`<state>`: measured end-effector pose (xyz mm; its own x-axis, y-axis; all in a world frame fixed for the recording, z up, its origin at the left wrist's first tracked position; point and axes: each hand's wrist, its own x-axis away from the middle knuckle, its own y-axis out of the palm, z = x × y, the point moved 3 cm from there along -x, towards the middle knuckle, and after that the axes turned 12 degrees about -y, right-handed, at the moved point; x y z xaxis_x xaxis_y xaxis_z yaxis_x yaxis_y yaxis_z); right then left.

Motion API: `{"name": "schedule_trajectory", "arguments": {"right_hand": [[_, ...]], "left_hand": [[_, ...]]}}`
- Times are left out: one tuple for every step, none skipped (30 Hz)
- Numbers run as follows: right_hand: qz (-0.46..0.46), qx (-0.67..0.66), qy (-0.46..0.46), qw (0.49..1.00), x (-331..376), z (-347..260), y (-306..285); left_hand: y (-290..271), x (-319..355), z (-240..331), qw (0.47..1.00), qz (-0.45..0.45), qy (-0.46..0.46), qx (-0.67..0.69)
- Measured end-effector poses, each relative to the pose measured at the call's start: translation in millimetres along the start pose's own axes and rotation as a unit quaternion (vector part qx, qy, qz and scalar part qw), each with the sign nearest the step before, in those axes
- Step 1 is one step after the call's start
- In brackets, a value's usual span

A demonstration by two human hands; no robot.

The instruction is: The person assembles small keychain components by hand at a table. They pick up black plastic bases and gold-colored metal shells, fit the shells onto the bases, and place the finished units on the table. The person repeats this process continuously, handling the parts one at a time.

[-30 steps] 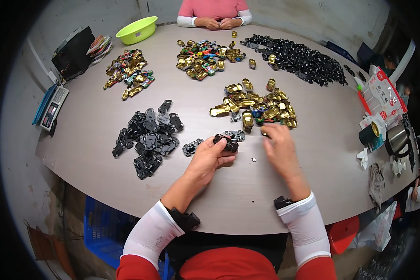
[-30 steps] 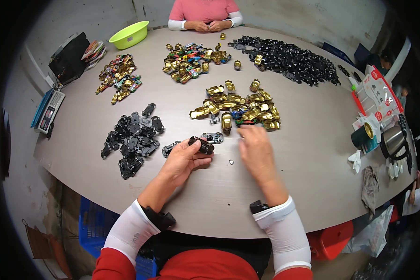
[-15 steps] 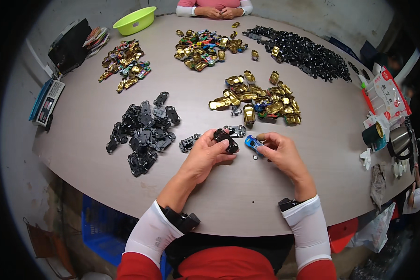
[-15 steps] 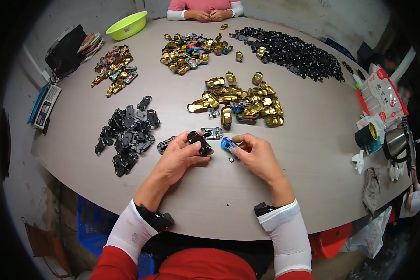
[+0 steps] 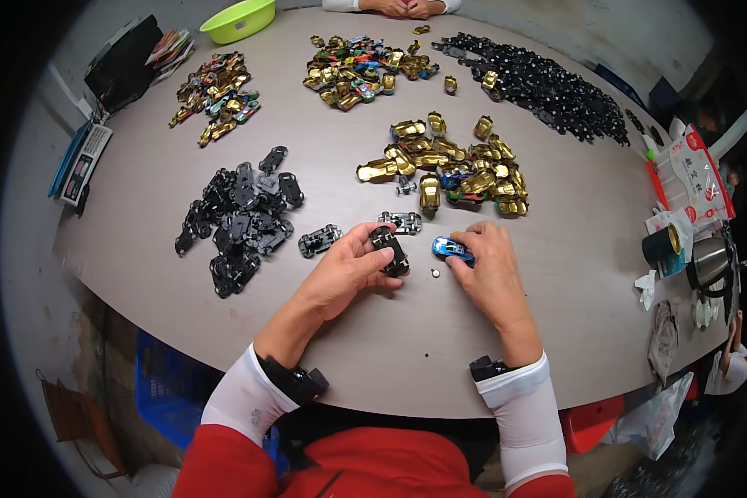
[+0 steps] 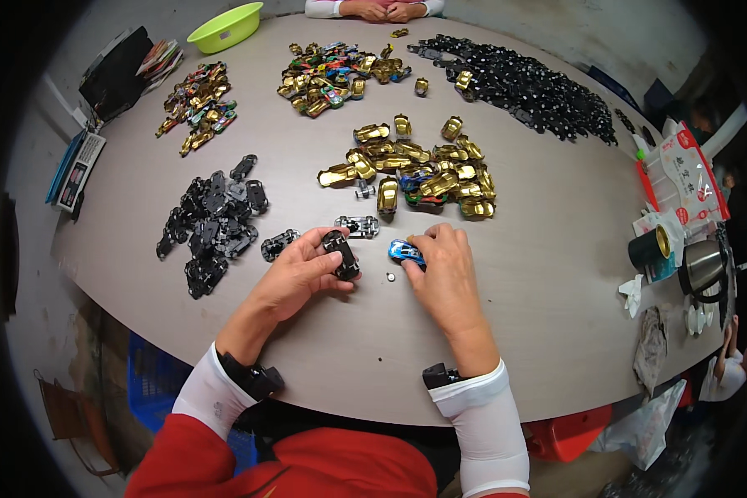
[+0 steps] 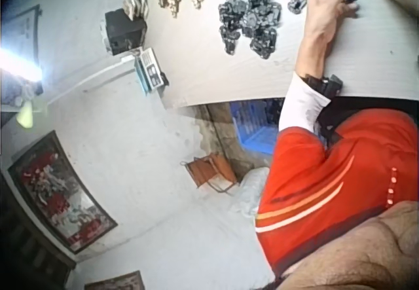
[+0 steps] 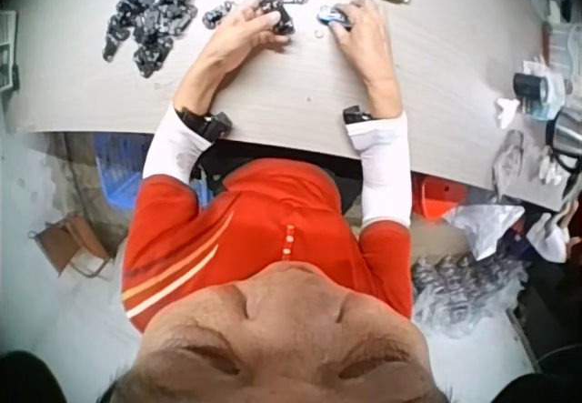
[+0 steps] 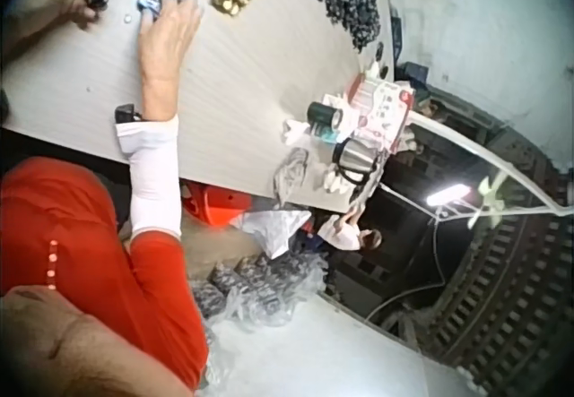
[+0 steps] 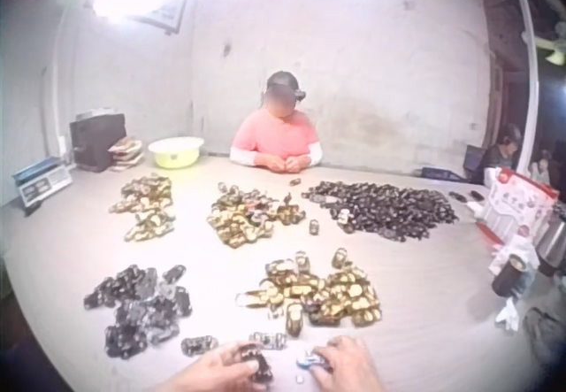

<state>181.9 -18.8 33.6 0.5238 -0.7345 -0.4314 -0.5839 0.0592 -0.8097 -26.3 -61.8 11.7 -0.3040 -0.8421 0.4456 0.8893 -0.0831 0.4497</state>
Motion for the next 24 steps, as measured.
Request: {"name": "schedule_trajectory", "arguments": {"right_hand": [[-0.005, 0.001, -0.001, 1.0, -0.8, -0.1, -0.1], [-0.013, -0.012, -0.002, 1.0, -1.4, -0.4, 0.1], [-0.02, -0.025, -0.004, 0.999, -2.2, -1.2, 1.3], [-0.027, -0.039, -0.005, 0.999, -2.3, -1.6, 2.2], [-0.026, -0.051, 0.001, 0.998, -2.0, -0.3, 2.8], [-0.025, -0.063, 0.006, 0.998, -1.2, 1.3, 3.7], [-0.024, -0.075, 0.012, 0.997, -0.5, 2.4, 4.1], [-0.025, -0.078, 0.005, 0.997, -1.1, 2.1, 3.4], [-0.026, -0.081, -0.003, 0.996, -1.6, 1.8, 2.4], [-0.027, -0.084, -0.01, 0.996, -2.0, 1.1, 1.3], [-0.03, -0.082, -0.027, 0.996, -2.4, -1.5, 1.0], [-0.033, -0.081, -0.043, 0.995, -3.2, -5.3, -0.9], [-0.036, -0.08, -0.059, 0.994, -3.9, -8.8, -2.3], [-0.031, -0.087, -0.062, 0.994, -4.1, -11.1, -3.1], [-0.025, -0.095, -0.064, 0.993, -4.6, -13.2, -3.4], [-0.02, -0.102, -0.067, 0.992, -4.8, -14.9, -3.0], [-0.016, -0.113, -0.047, 0.992, -4.9, -13.7, -3.6], [-0.013, -0.124, -0.027, 0.992, -4.9, -12.2, -4.2], [-0.009, -0.135, -0.007, 0.991, -5.2, -11.5, -4.3], [-0.007, -0.161, 0.011, 0.987, -6.1, -12.1, -3.6], [-0.005, -0.186, 0.028, 0.982, -6.2, -13.1, -2.9], [-0.003, -0.211, 0.046, 0.976, -6.4, -13.9, -1.7], [0.0, -0.215, 0.043, 0.976, -6.4, -15.5, -0.3], [0.003, -0.218, 0.04, 0.975, -6.4, -16.8, 1.3]], "left_hand": [[-1.1, 0.4, 0.3, 1.0, 0.006, -0.003, 0.003], [-1.7, -0.7, 0.5, 1.0, 0.007, -0.006, 0.005], [-1.7, -0.9, 0.0, 1.0, 0.009, -0.009, 0.007], [-1.1, -0.3, -0.7, 1.0, 0.01, -0.005, 0.009], [-0.9, -0.3, -0.6, 1.0, 0.009, 0.0, 0.009], [-0.8, -0.2, -0.4, 1.0, 0.009, 0.005, 0.009], [-1.2, -1.0, -0.8, 1.0, 0.008, 0.006, 0.006], [-1.9, -2.0, -0.8, 1.0, 0.008, 0.009, 0.002], [-2.4, -2.5, -0.4, 1.0, 0.007, 0.012, -0.001], [-1.9, -2.5, 0.0, 1.0, 0.007, 0.015, -0.001], [-2.4, -2.3, -0.6, 1.0, 0.009, 0.017, -0.001], [-2.7, -2.2, -1.1, 1.0, 0.01, 0.019, -0.001], [-2.9, -2.1, -1.5, 1.0, 0.009, 0.017, 0.0], [-2.9, -2.5, -2.4, 1.0, 0.008, 0.014, 0.001], [-3.2, -2.7, -3.1, 1.0, 0.007, 0.011, 0.003], [-3.6, -2.7, -3.6, 1.0, 0.005, 0.011, -0.005], [-3.2, -3.3, -3.8, 1.0, 0.003, 0.013, -0.011], [-2.8, -3.8, -4.0, 1.0, 0.001, 0.015, -0.017], [-2.0, -4.6, -5.4, 1.0, -0.005, 0.016, -0.017], [-1.3, -5.1, -7.4, 1.0, -0.008, 0.018, -0.015], [-0.7, -5.4, -8.4, 1.0, -0.012, 0.02, -0.013], [0.8, -4.8, -7.6, 1.0, -0.016, 0.017, -0.014], [2.6, -2.7, -6.4, 1.0, -0.02, 0.012, -0.015], [3.6, -1.6, -5.9, 1.0, -0.025, 0.008, -0.015]]}}
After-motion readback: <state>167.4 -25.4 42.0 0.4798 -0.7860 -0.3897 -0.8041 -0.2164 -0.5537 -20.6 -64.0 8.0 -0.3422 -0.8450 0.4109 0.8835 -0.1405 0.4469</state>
